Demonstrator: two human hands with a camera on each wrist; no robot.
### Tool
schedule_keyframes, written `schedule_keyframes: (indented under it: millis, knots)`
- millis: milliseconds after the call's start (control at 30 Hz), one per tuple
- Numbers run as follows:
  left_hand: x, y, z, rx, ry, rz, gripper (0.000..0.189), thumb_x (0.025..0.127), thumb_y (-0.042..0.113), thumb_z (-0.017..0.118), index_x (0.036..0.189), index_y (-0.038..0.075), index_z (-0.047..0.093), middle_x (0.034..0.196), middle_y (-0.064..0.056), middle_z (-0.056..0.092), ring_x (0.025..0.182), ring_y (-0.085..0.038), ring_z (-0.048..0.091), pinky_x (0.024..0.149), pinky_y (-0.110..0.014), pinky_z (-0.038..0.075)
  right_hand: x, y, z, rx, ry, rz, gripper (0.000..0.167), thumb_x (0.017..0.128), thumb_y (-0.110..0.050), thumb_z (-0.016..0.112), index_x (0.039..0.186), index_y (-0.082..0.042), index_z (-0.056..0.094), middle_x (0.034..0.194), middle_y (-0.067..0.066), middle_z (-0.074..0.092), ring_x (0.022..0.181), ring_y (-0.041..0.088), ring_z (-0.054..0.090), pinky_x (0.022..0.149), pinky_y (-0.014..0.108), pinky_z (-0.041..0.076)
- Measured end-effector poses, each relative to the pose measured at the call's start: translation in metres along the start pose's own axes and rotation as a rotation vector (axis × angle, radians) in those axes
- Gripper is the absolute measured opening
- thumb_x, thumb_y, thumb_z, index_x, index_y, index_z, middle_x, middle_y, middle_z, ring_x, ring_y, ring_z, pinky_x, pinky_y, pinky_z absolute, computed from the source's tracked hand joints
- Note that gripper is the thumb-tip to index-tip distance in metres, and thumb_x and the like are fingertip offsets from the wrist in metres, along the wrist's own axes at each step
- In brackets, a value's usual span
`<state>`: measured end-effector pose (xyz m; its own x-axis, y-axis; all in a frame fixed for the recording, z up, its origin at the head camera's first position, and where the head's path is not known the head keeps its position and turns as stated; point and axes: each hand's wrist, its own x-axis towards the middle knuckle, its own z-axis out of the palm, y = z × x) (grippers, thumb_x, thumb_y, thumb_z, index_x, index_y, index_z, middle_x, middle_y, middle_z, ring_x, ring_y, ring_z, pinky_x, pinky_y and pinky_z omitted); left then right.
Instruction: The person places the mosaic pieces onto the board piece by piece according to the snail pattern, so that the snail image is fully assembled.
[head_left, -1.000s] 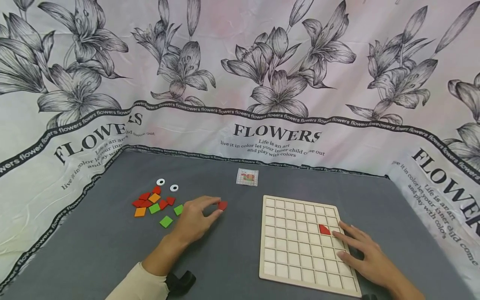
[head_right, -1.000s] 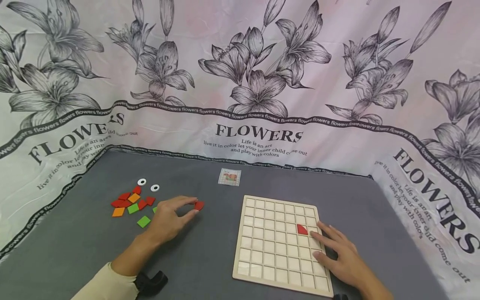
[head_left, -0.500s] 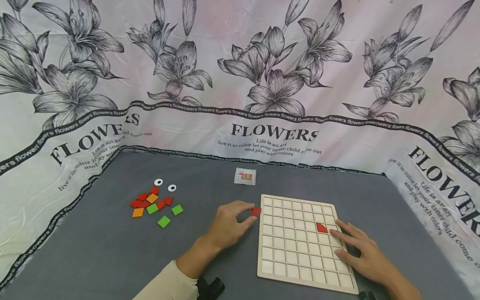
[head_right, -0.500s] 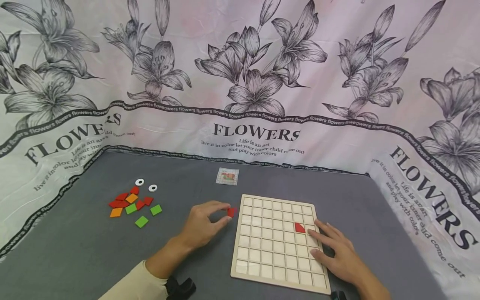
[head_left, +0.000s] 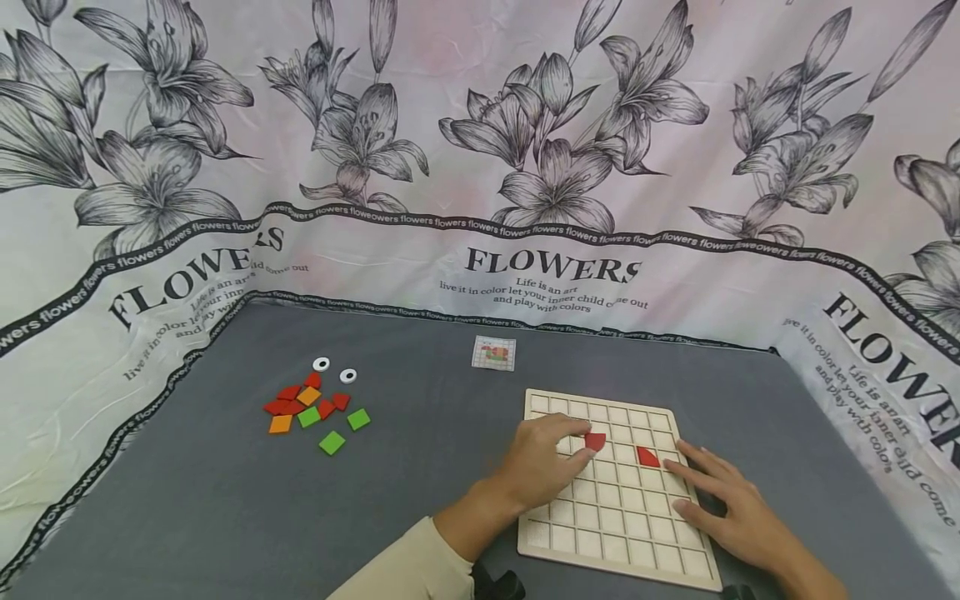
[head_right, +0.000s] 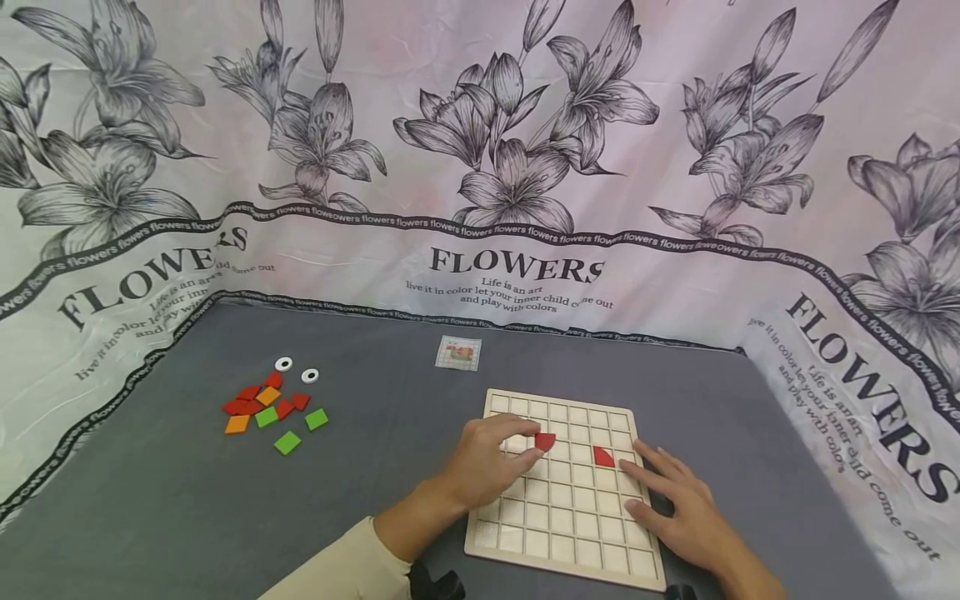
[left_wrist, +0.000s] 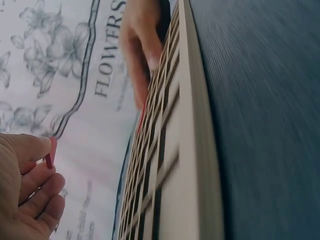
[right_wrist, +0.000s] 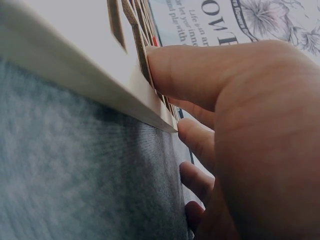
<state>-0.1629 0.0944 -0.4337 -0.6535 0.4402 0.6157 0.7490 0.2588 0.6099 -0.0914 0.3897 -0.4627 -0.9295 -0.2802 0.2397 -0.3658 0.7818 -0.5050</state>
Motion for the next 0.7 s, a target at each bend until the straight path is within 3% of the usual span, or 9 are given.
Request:
schedule_keyframes:
  millis: [233,433,700]
  knots:
    - [0.012,0.016,0.025,0.079,-0.038,0.036,0.022,0.083,0.009,0.075,0.105,0.005,0.072,0.103,0.0,0.07,0.1,-0.003,0.062,0.084,-0.012,0.044,0.0,0.0,-0.001,-0.015,0.002,0.008,0.048,0.087,-0.02,0.072,0.133,-0.018,0.061,0.15,-0.001,0.037,0.128,0.052,0.03,0.081,0.074,0.022]
    - [0.017,0.022,0.045,0.083,-0.062,0.04,0.021,0.082,0.007,0.076,0.102,0.004,0.073,0.096,-0.001,0.07,0.092,-0.001,0.062,0.077,-0.009,0.044,-0.001,0.001,0.0,-0.008,0.021,-0.013,0.048,0.085,-0.017,0.073,0.132,-0.017,0.062,0.149,-0.001,0.039,0.129,0.048,0.03,0.081,0.074,0.023]
    - [0.016,0.023,0.064,0.104,-0.168,-0.029,0.019,0.085,0.01,0.075,0.103,0.006,0.073,0.099,0.003,0.07,0.094,0.0,0.062,0.077,-0.008,0.043,0.0,-0.001,0.0,-0.013,0.029,-0.02,0.048,0.085,-0.018,0.074,0.132,-0.018,0.062,0.149,0.0,0.039,0.128,0.048,0.031,0.08,0.074,0.023]
